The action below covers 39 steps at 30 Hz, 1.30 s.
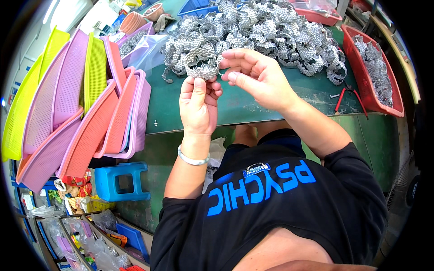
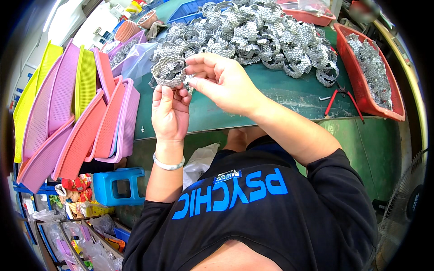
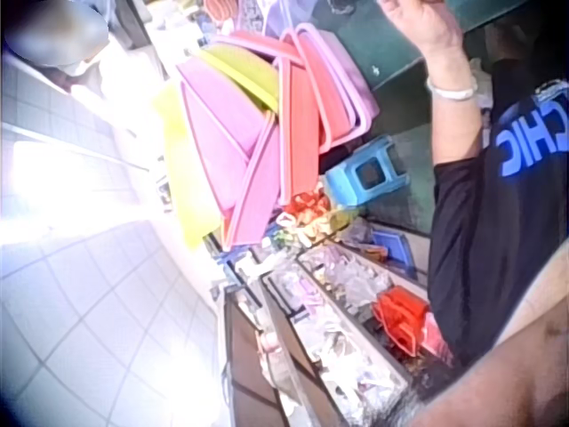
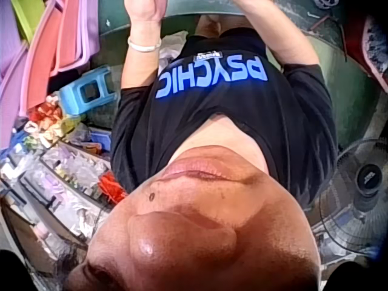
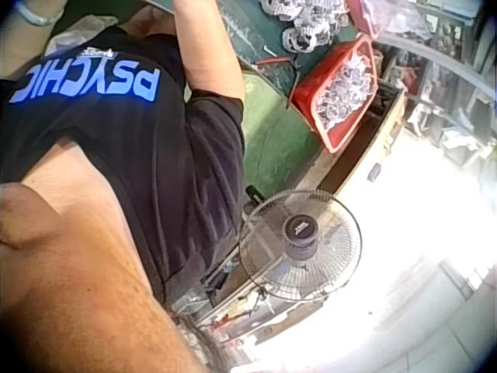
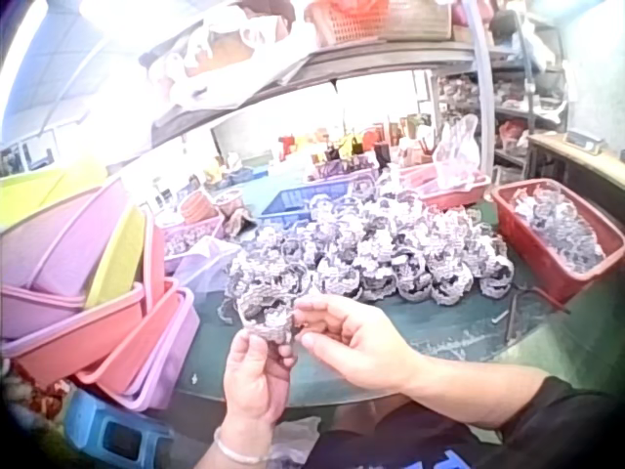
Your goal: The person picks up small, silver, mesh-like metal sponges from a green table, inspects them by hand, and places them into a red plastic basket. The person repeats this process for several items before picking up a black mesh bag and placing it into the basket.
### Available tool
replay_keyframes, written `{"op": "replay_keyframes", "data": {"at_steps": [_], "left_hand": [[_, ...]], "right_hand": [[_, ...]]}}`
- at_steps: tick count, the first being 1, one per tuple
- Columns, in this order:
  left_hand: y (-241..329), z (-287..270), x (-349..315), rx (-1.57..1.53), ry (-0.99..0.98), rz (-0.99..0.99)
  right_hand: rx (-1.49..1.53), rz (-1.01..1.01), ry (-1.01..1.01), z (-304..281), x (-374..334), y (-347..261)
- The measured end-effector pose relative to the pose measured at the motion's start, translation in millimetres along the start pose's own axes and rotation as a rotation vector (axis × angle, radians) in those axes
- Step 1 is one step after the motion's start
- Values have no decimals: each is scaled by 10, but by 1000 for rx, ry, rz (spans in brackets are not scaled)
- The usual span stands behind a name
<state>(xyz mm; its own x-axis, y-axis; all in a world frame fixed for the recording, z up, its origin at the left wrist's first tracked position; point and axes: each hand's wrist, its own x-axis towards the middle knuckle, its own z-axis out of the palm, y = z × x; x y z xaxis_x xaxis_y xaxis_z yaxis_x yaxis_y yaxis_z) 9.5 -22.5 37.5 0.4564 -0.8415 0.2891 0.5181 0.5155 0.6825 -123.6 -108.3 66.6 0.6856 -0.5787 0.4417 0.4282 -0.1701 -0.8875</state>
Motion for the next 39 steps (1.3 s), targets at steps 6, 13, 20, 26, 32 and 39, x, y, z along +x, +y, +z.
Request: {"op": "replay_keyframes", "data": {"at_steps": [6, 13, 20, 26, 32, 39], "left_hand": [[-43, 49, -30, 158, 62, 106], [-131, 40, -55, 421, 40, 283], [-221, -11, -37, 689, 16, 500], [-265, -46, -15, 923, 17, 637], [-243, 6, -25, 1136, -21, 734], [-210, 4, -53, 1334, -58, 770]], "right_hand": [[2, 24, 2, -21, 37, 69], [54, 63, -5, 22, 67, 131], [29, 77, 11, 74, 104, 130], [-31, 91, 26, 78, 122, 160], [44, 128, 13, 33, 129, 197], [123, 129, -17, 1, 126, 195]]}}
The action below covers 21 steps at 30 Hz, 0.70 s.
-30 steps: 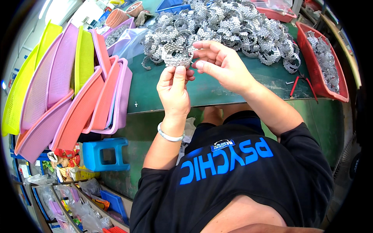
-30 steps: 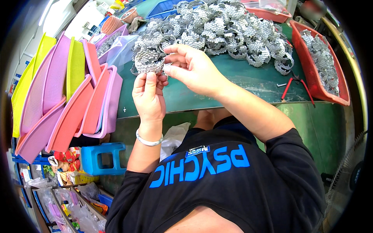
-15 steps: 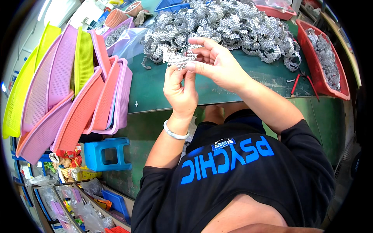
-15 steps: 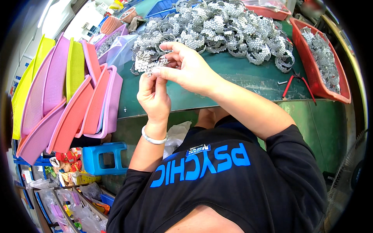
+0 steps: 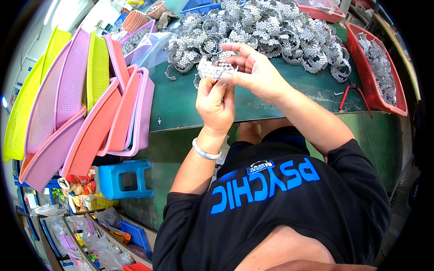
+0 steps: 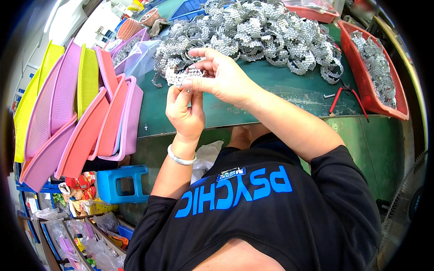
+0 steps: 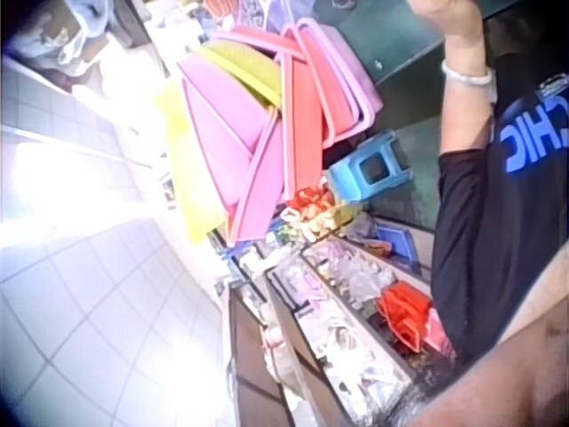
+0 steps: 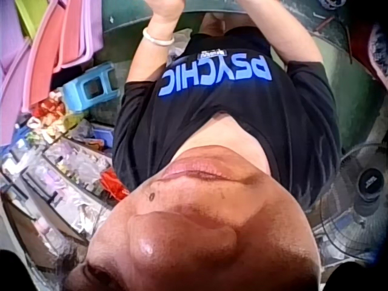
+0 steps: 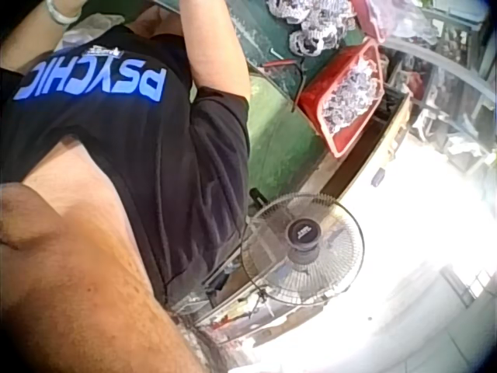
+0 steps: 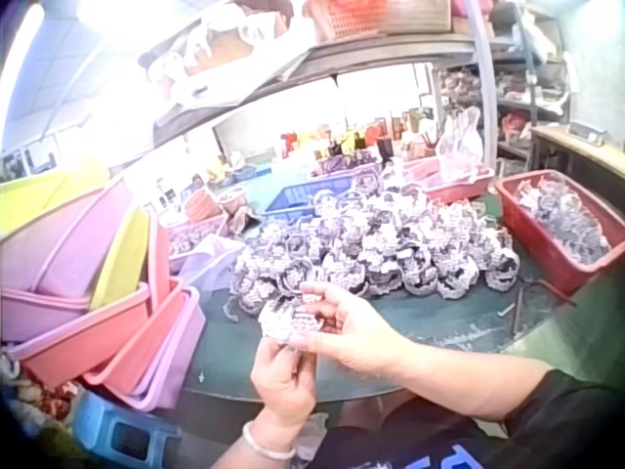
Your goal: The person picks up small, silver, mesh-like metal sponges from a green table, inspects them by hand, and places them into a red plastic basket. The person repeats this process for several items before picking up a black mesh bag and placing it into the basket.
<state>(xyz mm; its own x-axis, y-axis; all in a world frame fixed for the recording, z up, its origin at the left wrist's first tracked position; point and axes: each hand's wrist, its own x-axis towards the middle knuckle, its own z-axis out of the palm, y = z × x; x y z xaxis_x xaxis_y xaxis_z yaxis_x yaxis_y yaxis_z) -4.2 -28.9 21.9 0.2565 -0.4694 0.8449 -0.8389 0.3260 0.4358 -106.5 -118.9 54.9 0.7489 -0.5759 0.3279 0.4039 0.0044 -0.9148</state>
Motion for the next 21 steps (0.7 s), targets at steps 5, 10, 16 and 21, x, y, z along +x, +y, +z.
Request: {"op": "replay_keyframes", "data": {"at_steps": [5, 10, 16, 21], "left_hand": [[-55, 4, -9, -132, -50, -49], [-77, -36, -49, -849, -27, -486], [6, -162, 123, -1037, -58, -700], [81, -169, 160, -1043, -75, -709]], "right_hand": [[74, 17, -58, -36, -3, -33], [135, -7, -129, -120, 12, 0], [96, -54, -223, -192, 21, -13], [123, -129, -294, -214, 42, 4]]}}
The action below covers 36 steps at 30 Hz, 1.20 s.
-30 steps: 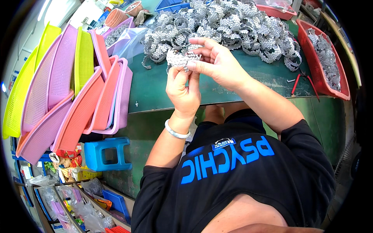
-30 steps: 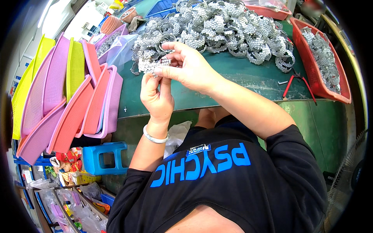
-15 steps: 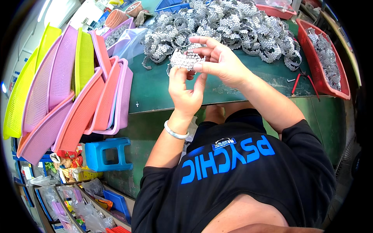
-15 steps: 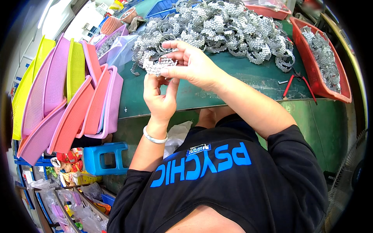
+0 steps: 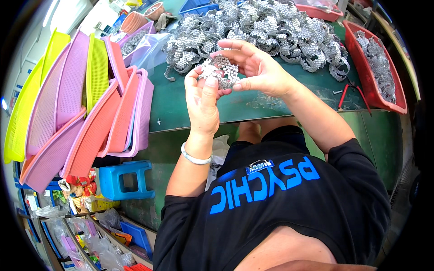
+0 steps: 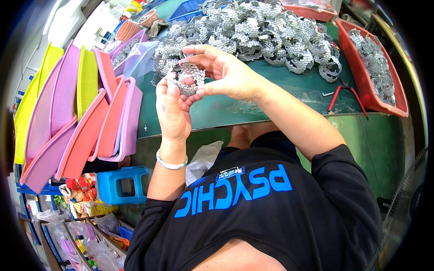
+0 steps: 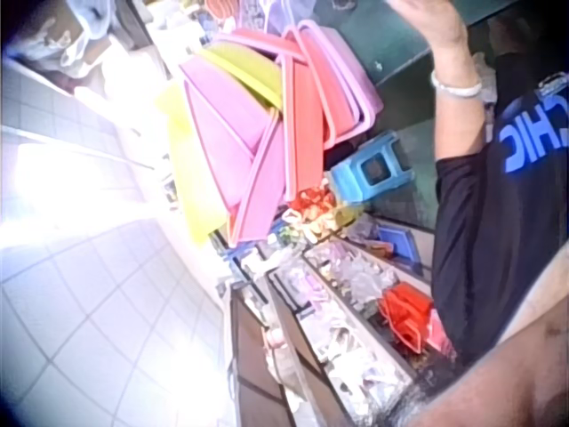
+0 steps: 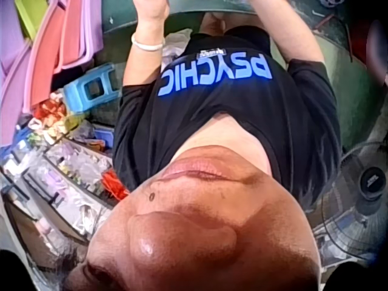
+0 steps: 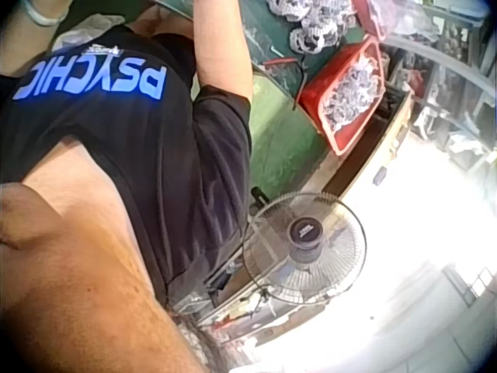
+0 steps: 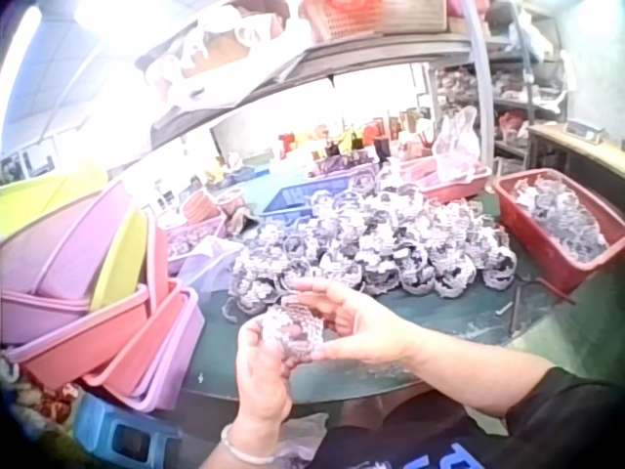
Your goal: The person picks up small, silver, mesh-like metal sponges from a green table, inspects them by hand, and places them into a red plastic basket. The person repeats this process for several items before picking up a black mesh bag and placing it into the basket.
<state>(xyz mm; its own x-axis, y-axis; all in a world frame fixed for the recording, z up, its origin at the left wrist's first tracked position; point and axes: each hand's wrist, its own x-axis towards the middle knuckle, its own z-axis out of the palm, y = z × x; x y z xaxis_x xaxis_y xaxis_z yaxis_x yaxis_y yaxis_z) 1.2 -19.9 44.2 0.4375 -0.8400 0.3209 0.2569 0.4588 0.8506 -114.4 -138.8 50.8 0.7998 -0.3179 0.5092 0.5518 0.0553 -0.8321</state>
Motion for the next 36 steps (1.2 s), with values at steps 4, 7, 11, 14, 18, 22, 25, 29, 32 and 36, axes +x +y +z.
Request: {"op": "replay_keyframes", "data": {"at_steps": [4, 7, 11, 14, 18, 22, 25, 29, 32, 36], "left_hand": [[19, -4, -14, -64, -46, 11], [16, -2, -16, -18, -62, 68], [28, 9, -21, -43, -84, 54], [8, -5, -36, 6, -114, 102], [-2, 4, -44, 71, -130, 141], [-15, -31, -54, 141, -123, 130], [-23, -36, -51, 116, -115, 113], [-1, 14, -62, 188, -144, 123], [12, 34, -71, 250, -169, 134], [33, 25, -69, 330, -190, 131]], "right_hand": [[-77, -81, -41, -31, 8, 22], [-95, -112, -56, -34, 1, 17], [-106, -111, -65, -48, -15, 10], [-104, -86, -60, -38, -35, -1], [-152, -109, -63, -48, -38, 40], [-209, -109, -69, -54, -67, 25], [-221, -107, -78, -57, -84, -34], [-250, -93, -54, -49, -95, -82], [-294, -92, -8, -10, -91, -100], [-334, -59, 30, 1, -84, -100]]}}
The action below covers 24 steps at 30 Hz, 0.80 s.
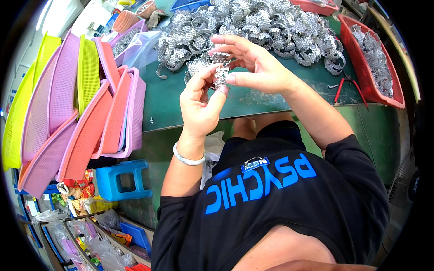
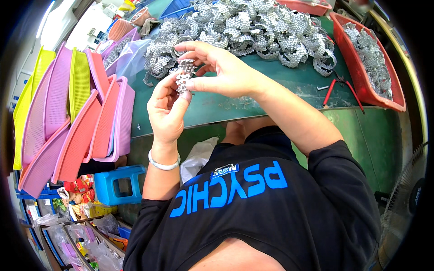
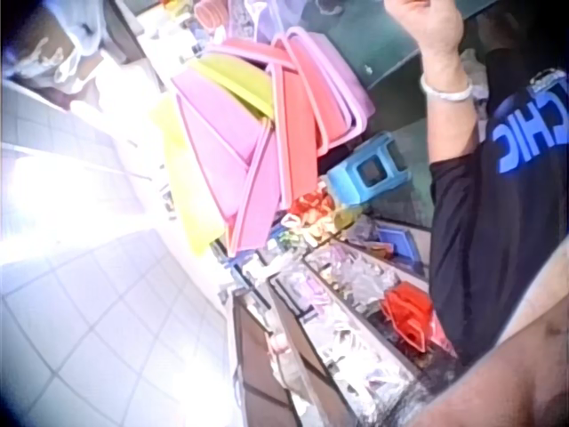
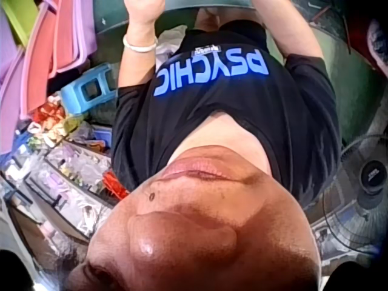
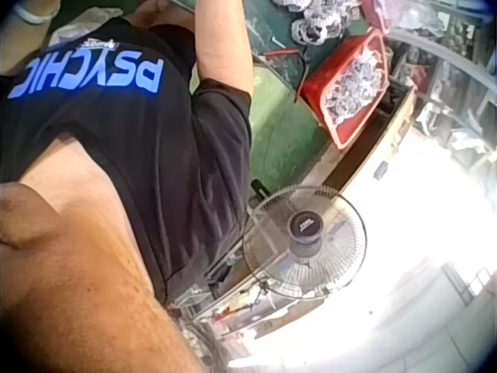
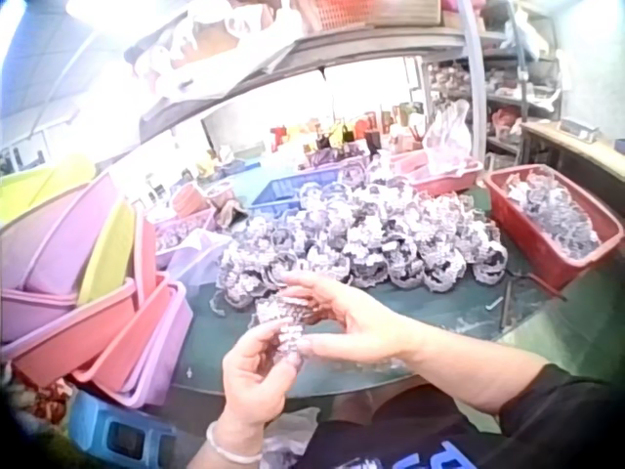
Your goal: The person picks up small, silver, mesh-like metal sponges from a green table, inspects them by hand, and places them into a red plastic basket. The person repeats this process for several items before picking up a black mesh bag and placing it into the basket.
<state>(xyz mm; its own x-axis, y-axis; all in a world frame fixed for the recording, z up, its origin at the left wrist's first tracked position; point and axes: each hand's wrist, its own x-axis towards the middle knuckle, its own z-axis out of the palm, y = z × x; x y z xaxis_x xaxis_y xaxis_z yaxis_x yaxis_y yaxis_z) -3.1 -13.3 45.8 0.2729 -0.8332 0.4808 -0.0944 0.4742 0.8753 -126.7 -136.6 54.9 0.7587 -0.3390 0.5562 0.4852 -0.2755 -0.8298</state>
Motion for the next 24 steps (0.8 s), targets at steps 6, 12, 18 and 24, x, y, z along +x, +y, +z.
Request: {"op": "replay_keyframes", "data": {"at_steps": [6, 12, 18, 24], "left_hand": [[-21, -16, 3, 117, 50, 58], [-46, -41, -5, 244, 191, 119], [-50, -45, -9, 91, 164, -35], [-57, -17, 13, 102, 182, -59]], "right_hand": [[176, 97, 75, 38, -21, 25], [462, 144, 125, 27, -37, 141], [643, 146, 171, 52, -41, 137], [735, 170, 169, 71, -58, 167]]}}
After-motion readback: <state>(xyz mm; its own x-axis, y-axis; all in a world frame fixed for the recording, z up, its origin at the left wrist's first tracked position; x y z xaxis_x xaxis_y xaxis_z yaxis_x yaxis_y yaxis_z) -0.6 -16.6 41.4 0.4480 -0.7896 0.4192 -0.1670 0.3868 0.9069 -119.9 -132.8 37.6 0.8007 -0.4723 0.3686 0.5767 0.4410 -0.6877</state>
